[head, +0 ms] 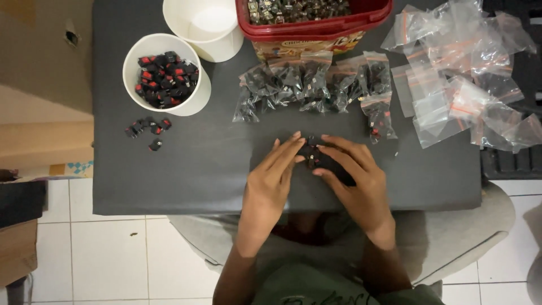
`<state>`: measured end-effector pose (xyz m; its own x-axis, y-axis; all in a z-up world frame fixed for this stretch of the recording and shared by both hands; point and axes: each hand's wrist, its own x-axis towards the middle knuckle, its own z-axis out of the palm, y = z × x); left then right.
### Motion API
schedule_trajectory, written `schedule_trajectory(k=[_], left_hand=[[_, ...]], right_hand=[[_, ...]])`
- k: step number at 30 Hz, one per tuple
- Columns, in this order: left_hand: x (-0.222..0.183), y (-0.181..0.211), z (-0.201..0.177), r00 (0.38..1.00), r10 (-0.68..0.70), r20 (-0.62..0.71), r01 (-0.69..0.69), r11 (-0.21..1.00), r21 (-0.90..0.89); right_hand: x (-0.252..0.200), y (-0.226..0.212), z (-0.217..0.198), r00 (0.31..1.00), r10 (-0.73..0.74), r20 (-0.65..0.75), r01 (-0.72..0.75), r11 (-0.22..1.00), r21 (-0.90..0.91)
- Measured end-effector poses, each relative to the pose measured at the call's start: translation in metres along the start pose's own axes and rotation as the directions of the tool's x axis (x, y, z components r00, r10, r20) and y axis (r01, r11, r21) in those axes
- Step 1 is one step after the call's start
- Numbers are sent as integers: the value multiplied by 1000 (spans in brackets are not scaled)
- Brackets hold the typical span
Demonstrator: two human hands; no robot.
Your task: The person is sorting and bagging mechanical keyboard switches into small resealable plastic bags.
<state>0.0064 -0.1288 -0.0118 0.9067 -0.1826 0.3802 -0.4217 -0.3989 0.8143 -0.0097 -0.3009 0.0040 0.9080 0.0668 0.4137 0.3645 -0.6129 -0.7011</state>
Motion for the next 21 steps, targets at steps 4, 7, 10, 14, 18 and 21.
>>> schedule_trajectory(k=[4,7,10,14,18,21], left_hand=[[-1,3,3,999,15,-46,-16,1000,-12],[1,8,-3,993,38,-112,-46,996,-71],[-1,10,-12,977,25,-213,-50,992,-112],[-5,5,-51,943,25,-333,-47,997,-58],[-18,-1,-103,914,7,-406,10,999,41],[-30,-17,-135,848,-9,-531,78,991,108]], right_hand=[[1,-7,-2,1000,-4,-25,4,1000,-20],[5,-17,1,998,-3,-63,3,1000,0],[15,-33,7,998,-19,-63,20,1000,16],[32,-53,27,994,-98,-44,100,994,48],[42,-80,55,983,-172,70,171,985,12],[50,-100,88,968,-218,125,208,975,83]])
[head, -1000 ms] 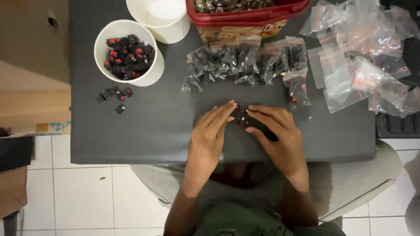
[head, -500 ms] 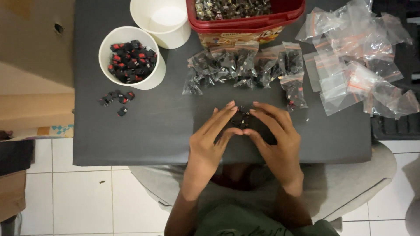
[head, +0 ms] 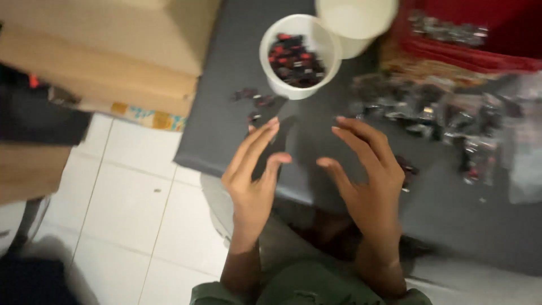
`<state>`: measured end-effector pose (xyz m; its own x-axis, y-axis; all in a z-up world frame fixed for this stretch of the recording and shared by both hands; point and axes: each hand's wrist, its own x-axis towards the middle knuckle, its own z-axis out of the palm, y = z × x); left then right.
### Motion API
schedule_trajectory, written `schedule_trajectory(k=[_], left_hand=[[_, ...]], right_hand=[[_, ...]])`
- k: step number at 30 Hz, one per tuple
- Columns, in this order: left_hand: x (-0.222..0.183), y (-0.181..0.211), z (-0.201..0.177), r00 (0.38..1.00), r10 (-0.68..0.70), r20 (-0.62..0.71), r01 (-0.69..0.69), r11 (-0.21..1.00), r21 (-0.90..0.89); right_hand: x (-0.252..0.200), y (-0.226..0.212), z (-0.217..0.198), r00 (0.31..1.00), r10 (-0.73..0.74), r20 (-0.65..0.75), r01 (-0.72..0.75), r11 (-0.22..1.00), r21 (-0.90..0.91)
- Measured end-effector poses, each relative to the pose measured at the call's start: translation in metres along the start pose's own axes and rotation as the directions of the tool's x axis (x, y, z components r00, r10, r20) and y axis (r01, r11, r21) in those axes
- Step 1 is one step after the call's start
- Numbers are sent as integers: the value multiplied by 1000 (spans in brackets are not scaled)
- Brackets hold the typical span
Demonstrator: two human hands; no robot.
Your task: The person is sorting and bagging mechanical keyboard switches into small resealable plastic bags.
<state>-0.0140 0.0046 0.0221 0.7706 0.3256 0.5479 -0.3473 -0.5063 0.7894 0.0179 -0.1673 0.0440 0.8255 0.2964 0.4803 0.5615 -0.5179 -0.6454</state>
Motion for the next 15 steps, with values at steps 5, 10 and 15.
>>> schedule_trajectory(k=[5,10,15], left_hand=[[9,-32,-40,993,-71,-91,81,991,108],[13,-61,-54,985,-168,-44,172,976,131],[25,-79,-40,993,-104,-50,115,945,306]], right_hand=[[20,-22,60,995,-14,97,9,999,44],[27,-21,108,975,-23,221,21,1000,12],[34,-31,127,979,3,202,21,993,-118]])
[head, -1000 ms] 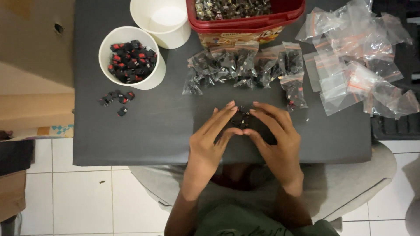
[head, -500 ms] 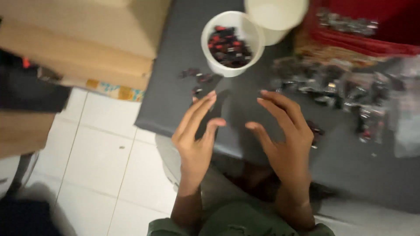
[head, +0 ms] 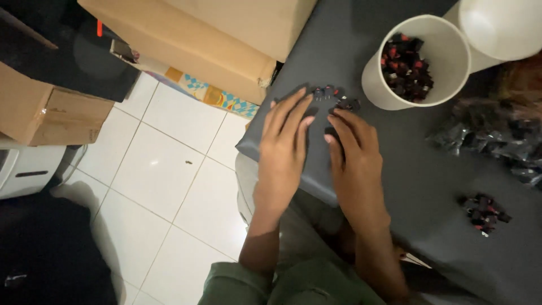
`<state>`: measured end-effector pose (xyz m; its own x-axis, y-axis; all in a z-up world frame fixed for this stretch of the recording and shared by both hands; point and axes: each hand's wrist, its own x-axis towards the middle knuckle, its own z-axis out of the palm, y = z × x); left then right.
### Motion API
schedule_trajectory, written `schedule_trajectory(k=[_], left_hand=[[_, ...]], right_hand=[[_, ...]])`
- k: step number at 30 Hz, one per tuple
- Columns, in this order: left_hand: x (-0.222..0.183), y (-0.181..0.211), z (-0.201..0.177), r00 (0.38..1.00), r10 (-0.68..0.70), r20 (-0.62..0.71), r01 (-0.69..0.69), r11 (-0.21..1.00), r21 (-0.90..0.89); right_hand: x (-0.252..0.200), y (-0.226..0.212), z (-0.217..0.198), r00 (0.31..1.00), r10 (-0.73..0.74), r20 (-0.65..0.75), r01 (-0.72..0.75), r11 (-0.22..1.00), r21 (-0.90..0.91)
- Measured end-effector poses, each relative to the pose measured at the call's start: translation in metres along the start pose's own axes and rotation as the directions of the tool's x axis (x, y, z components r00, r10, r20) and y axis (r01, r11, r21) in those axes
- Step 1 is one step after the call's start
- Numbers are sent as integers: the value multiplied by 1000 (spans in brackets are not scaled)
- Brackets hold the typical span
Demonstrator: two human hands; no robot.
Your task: The person is sorting and bagging mechanical keyboard switches into small resealable plastic bags.
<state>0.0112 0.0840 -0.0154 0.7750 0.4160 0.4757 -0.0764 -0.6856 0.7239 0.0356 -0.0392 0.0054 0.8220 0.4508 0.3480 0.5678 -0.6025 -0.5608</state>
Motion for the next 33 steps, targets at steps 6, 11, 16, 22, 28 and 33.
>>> schedule_trajectory(k=[6,11,16,22,28,33], left_hand=[[10,-24,20,993,74,96,-87,986,143],[-1,-4,11,997,-16,79,11,998,62],[-19,31,2,996,-42,79,44,999,-25],[-36,81,17,998,4,62,10,975,-220],[-63,123,65,971,141,194,-45,902,-429],[-75,148,98,924,239,299,-81,885,-459]], right_hand=[[-6,7,18,999,-1,-48,-1,999,-39],[-6,-2,9,1000,29,-3,-29,999,-24],[-16,-2,-17,998,50,-22,-49,998,51],[-58,25,-61,966,59,-250,-19,987,159],[-111,63,-125,909,145,-390,-115,988,99],[-141,107,-157,865,186,-467,-211,977,-1]])
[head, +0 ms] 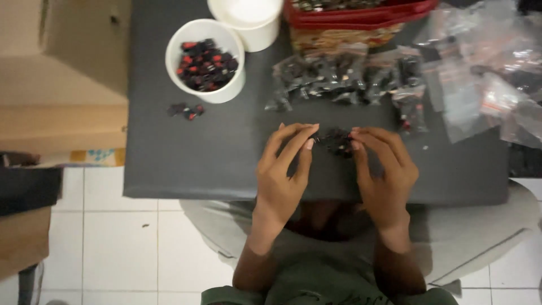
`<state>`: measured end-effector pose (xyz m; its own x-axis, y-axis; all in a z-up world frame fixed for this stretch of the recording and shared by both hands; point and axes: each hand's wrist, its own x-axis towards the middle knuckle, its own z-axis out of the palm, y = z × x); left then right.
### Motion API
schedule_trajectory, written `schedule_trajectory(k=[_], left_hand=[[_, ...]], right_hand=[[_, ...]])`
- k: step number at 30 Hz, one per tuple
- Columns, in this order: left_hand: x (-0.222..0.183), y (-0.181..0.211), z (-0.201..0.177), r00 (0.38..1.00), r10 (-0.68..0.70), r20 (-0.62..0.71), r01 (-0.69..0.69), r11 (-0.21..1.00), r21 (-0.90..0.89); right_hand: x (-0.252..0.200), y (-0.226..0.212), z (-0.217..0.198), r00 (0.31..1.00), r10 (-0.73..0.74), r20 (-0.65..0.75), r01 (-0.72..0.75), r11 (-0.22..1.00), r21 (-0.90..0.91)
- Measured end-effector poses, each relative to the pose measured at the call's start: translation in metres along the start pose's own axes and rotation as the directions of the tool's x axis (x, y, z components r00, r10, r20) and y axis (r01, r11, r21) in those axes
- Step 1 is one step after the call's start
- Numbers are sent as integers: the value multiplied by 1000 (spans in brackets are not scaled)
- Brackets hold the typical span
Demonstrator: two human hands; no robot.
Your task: The person is sorting and bagging mechanical keyboard switches into small resealable plastic bags.
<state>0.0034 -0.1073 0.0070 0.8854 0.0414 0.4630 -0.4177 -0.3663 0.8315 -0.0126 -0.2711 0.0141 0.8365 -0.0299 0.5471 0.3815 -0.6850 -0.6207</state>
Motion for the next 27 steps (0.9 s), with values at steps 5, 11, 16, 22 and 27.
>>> schedule_trajectory(k=[5,11,16,22,27], left_hand=[[3,6,27,994,20,108,-21,1000,11],[7,-3,41,982,59,182,-63,998,18],[6,-6,31,971,11,238,-9,1000,-9],[5,-10,26,951,-23,308,43,997,-60],[2,-15,25,959,-76,274,112,987,-118]], right_hand=[[-3,22,-5,999,16,-37,-16,1000,-5],[0,26,-1,1000,11,1,-11,1000,20],[0,27,0,998,35,47,-39,997,72],[3,27,-3,989,109,98,-125,977,172],[3,28,-5,980,174,100,-194,950,247]])
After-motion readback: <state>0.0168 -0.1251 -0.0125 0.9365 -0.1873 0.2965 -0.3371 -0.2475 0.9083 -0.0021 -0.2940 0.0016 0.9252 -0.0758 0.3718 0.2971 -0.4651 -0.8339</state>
